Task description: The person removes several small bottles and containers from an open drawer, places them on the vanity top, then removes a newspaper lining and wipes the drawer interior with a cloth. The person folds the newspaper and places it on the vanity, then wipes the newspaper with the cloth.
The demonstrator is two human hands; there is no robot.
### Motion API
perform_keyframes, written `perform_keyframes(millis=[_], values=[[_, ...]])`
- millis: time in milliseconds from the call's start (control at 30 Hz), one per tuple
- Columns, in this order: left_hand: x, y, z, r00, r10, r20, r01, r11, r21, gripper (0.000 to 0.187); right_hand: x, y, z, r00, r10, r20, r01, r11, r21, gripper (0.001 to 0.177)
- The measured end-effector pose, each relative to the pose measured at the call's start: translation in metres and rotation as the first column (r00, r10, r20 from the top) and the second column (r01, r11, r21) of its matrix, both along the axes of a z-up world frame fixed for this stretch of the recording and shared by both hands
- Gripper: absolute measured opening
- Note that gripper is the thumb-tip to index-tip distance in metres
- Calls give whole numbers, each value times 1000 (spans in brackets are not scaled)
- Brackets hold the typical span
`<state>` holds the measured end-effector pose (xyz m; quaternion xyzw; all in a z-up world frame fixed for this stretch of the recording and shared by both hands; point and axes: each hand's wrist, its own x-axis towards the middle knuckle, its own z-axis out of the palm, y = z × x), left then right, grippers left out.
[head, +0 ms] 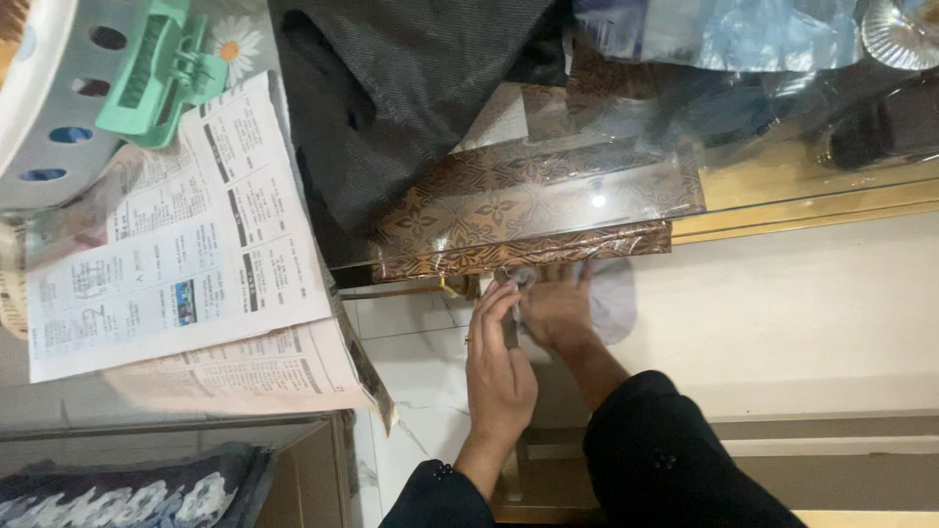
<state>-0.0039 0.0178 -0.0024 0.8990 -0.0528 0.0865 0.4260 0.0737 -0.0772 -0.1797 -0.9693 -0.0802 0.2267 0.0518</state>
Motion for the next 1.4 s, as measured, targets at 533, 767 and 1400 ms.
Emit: perform_keyframes(millis=[533,767,1400], values=[[-4,0,7,996,26,91,-22,999,-44,49,-77,-6,99,812,132,-569,-151,988,14,78],[-6,-1,12,997,52,64,-50,998,-39,50,-133,-26,92,625,161,-764,66,964,256,76],[-9,-1,10,999,-14,-43,17,996,84,54,-152,-225,54,644,-114,-756,271,959,86,78]])
